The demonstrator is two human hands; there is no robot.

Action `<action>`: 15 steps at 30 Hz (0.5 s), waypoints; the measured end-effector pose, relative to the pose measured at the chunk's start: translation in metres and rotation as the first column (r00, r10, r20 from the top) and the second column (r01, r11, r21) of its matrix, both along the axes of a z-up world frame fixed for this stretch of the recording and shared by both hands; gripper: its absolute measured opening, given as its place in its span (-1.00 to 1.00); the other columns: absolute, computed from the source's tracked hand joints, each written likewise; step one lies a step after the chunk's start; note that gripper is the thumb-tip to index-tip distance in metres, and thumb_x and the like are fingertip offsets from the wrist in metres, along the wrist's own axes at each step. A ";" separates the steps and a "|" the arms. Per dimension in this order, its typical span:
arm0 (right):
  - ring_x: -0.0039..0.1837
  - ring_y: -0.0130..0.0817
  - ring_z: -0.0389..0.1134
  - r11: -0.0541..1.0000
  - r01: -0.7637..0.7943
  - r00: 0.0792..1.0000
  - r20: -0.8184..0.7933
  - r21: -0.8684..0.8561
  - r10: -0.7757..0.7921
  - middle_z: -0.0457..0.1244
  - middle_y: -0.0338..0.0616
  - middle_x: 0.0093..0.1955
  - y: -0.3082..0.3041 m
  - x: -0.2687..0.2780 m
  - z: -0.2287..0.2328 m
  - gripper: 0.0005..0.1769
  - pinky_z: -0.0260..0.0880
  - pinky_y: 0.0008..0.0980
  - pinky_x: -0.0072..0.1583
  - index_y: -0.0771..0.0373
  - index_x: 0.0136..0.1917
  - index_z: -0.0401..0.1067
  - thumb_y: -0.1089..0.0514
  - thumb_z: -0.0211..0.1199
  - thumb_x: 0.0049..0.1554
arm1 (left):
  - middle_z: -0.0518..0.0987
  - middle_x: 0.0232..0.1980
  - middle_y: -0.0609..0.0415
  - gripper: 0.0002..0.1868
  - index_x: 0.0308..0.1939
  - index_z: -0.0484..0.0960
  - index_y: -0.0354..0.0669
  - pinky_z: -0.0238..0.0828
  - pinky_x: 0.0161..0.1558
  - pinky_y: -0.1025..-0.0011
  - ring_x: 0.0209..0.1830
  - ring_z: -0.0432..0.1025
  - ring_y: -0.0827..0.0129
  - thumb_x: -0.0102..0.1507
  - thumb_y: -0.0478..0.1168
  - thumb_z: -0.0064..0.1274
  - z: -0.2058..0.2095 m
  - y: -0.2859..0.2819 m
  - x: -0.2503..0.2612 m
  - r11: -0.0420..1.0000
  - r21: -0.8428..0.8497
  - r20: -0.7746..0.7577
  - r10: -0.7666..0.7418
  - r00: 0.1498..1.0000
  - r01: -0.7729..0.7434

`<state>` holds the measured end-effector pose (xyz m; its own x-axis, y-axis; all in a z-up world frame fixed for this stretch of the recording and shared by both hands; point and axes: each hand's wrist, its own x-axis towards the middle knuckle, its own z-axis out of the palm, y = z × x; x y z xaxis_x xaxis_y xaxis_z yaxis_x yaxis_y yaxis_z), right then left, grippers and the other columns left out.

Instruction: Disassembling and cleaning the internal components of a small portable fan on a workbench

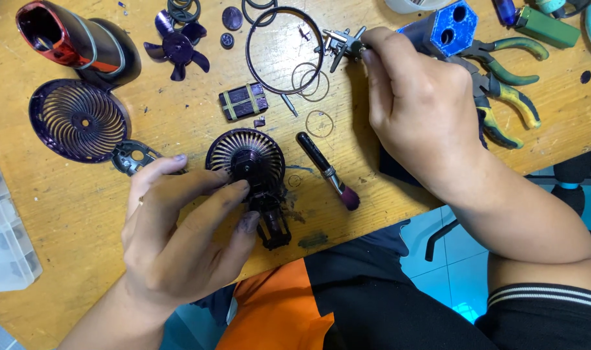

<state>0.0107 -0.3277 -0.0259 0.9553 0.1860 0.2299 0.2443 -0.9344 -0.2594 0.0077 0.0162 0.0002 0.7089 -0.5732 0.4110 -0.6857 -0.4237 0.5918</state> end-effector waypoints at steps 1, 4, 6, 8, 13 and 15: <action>-0.08 0.08 0.52 1.000 -0.002 1.000 0.003 -0.007 0.002 0.49 0.05 -0.03 0.000 0.002 -0.001 -0.85 0.52 0.00 -0.02 0.35 0.50 0.58 0.32 0.32 0.71 | 0.65 0.10 -0.30 -0.79 0.08 0.82 -0.35 0.61 0.36 -0.27 0.04 0.70 0.01 0.42 -0.30 0.37 0.000 0.000 0.000 1.000 0.003 -0.005 -0.003 1.000 0.003; -0.07 0.14 0.53 1.000 -0.003 1.000 0.010 -0.029 0.003 0.50 0.09 -0.02 -0.001 0.005 -0.004 -0.82 0.51 0.04 -0.03 0.36 0.52 0.58 0.31 0.32 0.71 | 0.65 0.10 -0.29 -0.78 0.10 0.82 -0.33 0.60 0.37 -0.26 0.05 0.69 0.02 0.41 -0.29 0.38 0.001 0.001 0.000 1.000 0.012 -0.018 -0.007 1.000 0.008; -0.05 0.16 0.54 0.999 -0.002 1.000 0.014 -0.046 0.002 0.50 0.12 -0.01 0.000 0.006 -0.004 -0.79 0.51 0.07 -0.03 0.36 0.54 0.59 0.29 0.33 0.71 | 0.65 0.11 -0.30 -0.77 0.11 0.82 -0.33 0.60 0.38 -0.25 0.06 0.68 0.03 0.41 -0.28 0.39 0.002 0.001 0.000 1.000 0.015 -0.024 -0.009 1.000 0.009; -0.16 0.15 0.47 0.995 0.051 0.998 -0.025 -0.090 -0.054 0.44 0.01 -0.13 0.004 0.007 -0.003 -0.59 0.45 0.13 -0.12 0.33 0.72 0.45 0.20 0.43 0.73 | 0.65 0.12 -0.28 -0.76 0.12 0.83 -0.32 0.59 0.39 -0.22 0.09 0.70 0.05 0.42 -0.27 0.37 0.004 0.001 0.000 0.999 0.030 -0.033 -0.016 0.999 0.017; 0.07 0.14 0.50 1.000 0.011 0.999 -0.038 0.005 -0.011 0.41 0.14 0.12 0.004 0.006 0.000 -0.74 0.51 0.12 0.07 0.39 0.44 0.46 0.32 0.48 0.61 | 0.68 0.10 -0.31 -0.76 0.11 0.83 -0.34 0.60 0.33 -0.21 0.06 0.67 0.03 0.44 -0.25 0.35 0.006 0.000 0.000 0.999 0.035 -0.010 -0.012 1.000 0.013; 0.08 0.19 0.44 1.000 0.005 0.999 -0.042 -0.010 -0.006 0.37 0.17 0.09 0.004 0.005 -0.003 -0.81 0.46 0.10 0.08 0.41 0.32 0.48 0.34 0.47 0.57 | 0.69 0.11 -0.32 -0.75 0.12 0.83 -0.34 0.61 0.33 -0.22 0.06 0.68 0.02 0.45 -0.23 0.35 0.006 0.000 0.000 1.000 0.029 0.002 -0.012 1.000 0.012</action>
